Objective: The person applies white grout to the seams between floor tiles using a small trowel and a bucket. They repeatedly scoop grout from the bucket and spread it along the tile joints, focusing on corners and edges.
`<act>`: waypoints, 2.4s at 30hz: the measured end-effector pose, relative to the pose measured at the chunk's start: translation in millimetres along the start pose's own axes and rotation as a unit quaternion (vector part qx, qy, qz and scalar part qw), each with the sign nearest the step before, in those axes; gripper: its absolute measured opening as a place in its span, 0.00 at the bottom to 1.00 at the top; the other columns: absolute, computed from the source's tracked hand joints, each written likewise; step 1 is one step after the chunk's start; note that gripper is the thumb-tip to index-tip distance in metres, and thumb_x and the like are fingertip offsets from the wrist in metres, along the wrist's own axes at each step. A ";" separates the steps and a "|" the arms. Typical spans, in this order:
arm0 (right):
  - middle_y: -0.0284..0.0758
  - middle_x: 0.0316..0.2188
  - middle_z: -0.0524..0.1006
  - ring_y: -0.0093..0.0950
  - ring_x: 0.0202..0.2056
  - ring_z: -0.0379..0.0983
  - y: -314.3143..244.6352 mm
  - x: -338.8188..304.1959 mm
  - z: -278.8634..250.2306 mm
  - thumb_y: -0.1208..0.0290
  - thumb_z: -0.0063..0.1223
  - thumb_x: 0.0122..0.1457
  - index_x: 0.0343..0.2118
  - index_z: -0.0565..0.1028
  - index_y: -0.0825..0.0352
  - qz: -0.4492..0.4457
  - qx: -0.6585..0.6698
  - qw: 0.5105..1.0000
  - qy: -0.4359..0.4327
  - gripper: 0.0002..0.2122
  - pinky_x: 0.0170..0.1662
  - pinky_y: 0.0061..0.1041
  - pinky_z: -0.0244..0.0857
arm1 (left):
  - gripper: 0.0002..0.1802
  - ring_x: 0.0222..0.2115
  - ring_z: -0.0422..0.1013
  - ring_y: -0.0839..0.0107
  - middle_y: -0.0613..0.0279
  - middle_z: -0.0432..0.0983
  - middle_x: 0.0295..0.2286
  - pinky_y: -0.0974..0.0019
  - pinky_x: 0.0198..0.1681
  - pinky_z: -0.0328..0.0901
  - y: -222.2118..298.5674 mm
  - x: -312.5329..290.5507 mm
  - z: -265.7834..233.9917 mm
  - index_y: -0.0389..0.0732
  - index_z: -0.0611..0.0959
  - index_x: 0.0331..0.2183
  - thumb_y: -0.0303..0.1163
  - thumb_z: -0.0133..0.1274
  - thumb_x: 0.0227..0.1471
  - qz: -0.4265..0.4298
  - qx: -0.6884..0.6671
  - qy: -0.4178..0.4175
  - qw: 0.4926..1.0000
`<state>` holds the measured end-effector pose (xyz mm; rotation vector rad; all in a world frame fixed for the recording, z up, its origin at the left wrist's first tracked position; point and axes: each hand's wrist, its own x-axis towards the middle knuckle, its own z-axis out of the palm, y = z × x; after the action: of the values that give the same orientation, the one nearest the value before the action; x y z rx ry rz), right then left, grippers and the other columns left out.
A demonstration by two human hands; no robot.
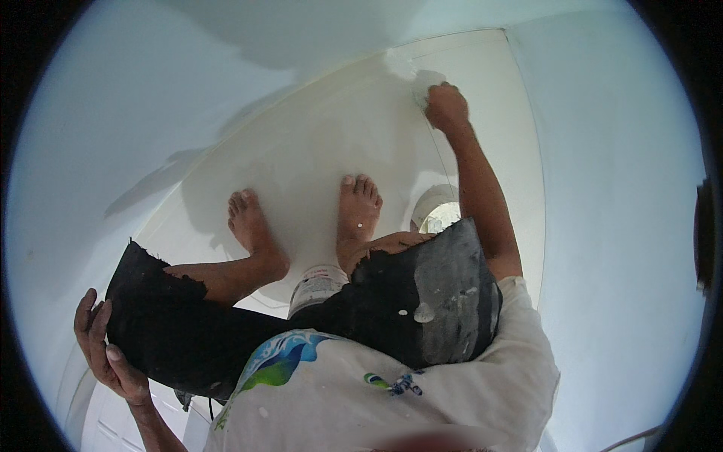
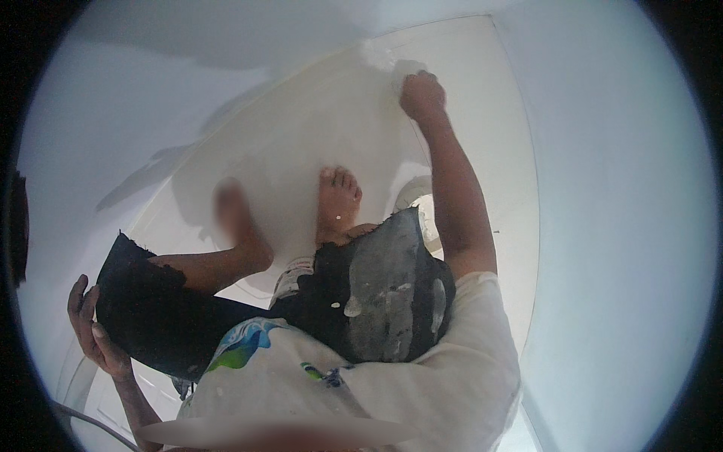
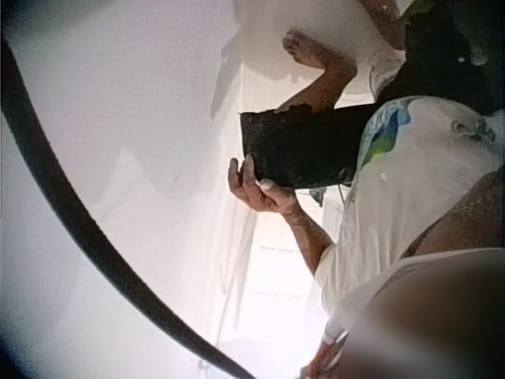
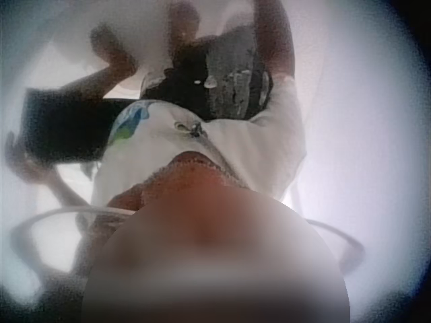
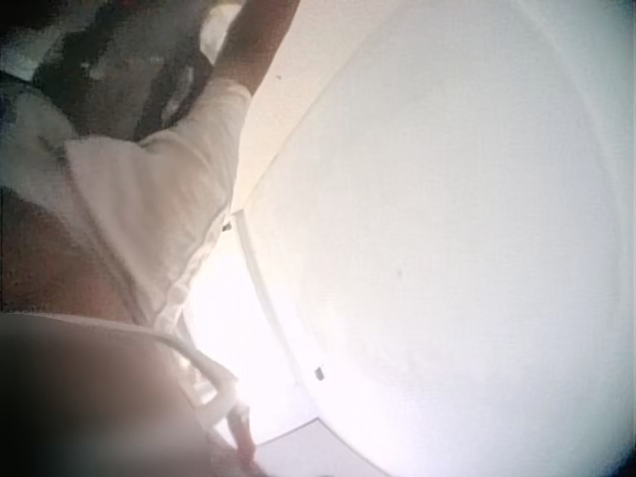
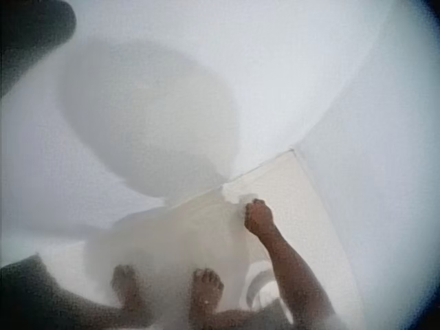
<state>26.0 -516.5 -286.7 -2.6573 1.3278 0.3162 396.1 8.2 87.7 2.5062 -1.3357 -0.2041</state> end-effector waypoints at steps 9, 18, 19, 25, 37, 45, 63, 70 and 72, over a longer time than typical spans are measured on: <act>0.37 0.30 0.81 0.28 0.32 0.79 -51.0 33.5 50.2 0.67 0.55 0.64 0.42 0.81 0.72 0.123 0.553 0.824 -0.001 0.12 0.35 0.31 0.76 | 0.35 0.60 0.67 0.50 0.46 0.72 0.58 0.45 0.63 0.62 -6.2 -0.9 -3.5 0.42 0.85 0.51 0.61 0.38 0.66 0.013 0.026 -0.010 1.000; 0.37 0.31 0.82 0.25 0.31 0.76 -67.6 44.8 20.0 0.71 0.54 0.62 0.41 0.81 0.73 0.072 0.413 0.907 -0.028 0.11 0.38 0.31 0.73 | 0.34 0.59 0.68 0.50 0.45 0.73 0.57 0.44 0.62 0.63 -10.3 1.0 -1.8 0.42 0.87 0.49 0.59 0.40 0.66 -0.002 0.008 0.002 1.000; 0.35 0.29 0.81 0.24 0.30 0.75 -46.2 50.7 12.5 0.72 0.53 0.63 0.40 0.81 0.74 0.104 0.387 0.916 0.003 0.10 0.36 0.29 0.72 | 0.34 0.59 0.68 0.50 0.45 0.73 0.57 0.44 0.62 0.63 -8.6 1.7 -2.8 0.43 0.87 0.49 0.59 0.40 0.66 0.000 0.012 -0.005 1.000; 0.36 0.30 0.82 0.25 0.30 0.76 -90.6 59.3 42.3 0.72 0.55 0.61 0.47 0.81 0.71 -0.036 0.418 0.906 -0.043 0.14 0.37 0.29 0.73 | 0.34 0.58 0.69 0.52 0.46 0.74 0.56 0.47 0.61 0.64 -4.1 4.0 -4.8 0.43 0.87 0.49 0.60 0.41 0.65 0.004 -0.006 -0.007 1.000; 0.41 0.45 0.81 0.36 0.47 0.79 -242.5 -25.5 60.7 0.66 0.52 0.67 0.52 0.77 0.75 -0.149 0.600 0.721 -0.314 0.17 0.54 0.38 0.74 | 0.32 0.57 0.70 0.51 0.43 0.73 0.55 0.50 0.60 0.64 8.0 6.8 -4.0 0.37 0.86 0.47 0.54 0.42 0.65 -0.003 -0.020 0.006 1.000; 0.43 0.52 0.80 0.40 0.53 0.77 -2.7 8.1 44.1 0.72 0.65 0.55 0.50 0.80 0.66 0.015 0.760 0.634 -0.143 0.18 0.59 0.38 0.70 | 0.34 0.60 0.66 0.49 0.43 0.71 0.56 0.45 0.61 0.62 23.5 12.8 -4.2 0.39 0.85 0.48 0.59 0.40 0.68 -0.025 -0.020 -0.018 0.999; 0.47 0.35 0.83 0.38 0.37 0.80 123.3 77.4 -36.1 0.68 0.56 0.56 0.48 0.81 0.72 0.068 0.221 0.973 0.026 0.18 0.48 0.35 0.73 | 0.31 0.58 0.67 0.47 0.40 0.71 0.56 0.46 0.60 0.62 38.3 16.9 -5.3 0.37 0.84 0.48 0.55 0.43 0.67 0.002 -0.023 -0.027 0.999; 0.41 0.35 0.82 0.30 0.36 0.78 18.2 68.4 -10.9 0.71 0.56 0.53 0.50 0.81 0.68 -0.017 0.377 0.924 -0.054 0.20 0.46 0.33 0.74 | 0.32 0.57 0.68 0.47 0.40 0.71 0.55 0.45 0.60 0.61 43.3 20.8 -9.1 0.36 0.84 0.47 0.56 0.42 0.67 -0.003 -0.022 -0.033 0.999; 0.38 0.34 0.81 0.28 0.35 0.76 0.8 53.1 -3.1 0.71 0.57 0.53 0.50 0.82 0.64 -0.160 0.273 0.948 0.015 0.20 0.44 0.30 0.74 | 0.31 0.56 0.69 0.49 0.42 0.71 0.55 0.48 0.59 0.64 42.0 21.9 -9.9 0.37 0.85 0.47 0.55 0.43 0.66 0.010 -0.010 -0.026 1.000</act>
<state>56.8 -558.6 -297.3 -2.3405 0.8076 -0.1231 377.8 -30.3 110.8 2.4862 -1.3696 -0.2780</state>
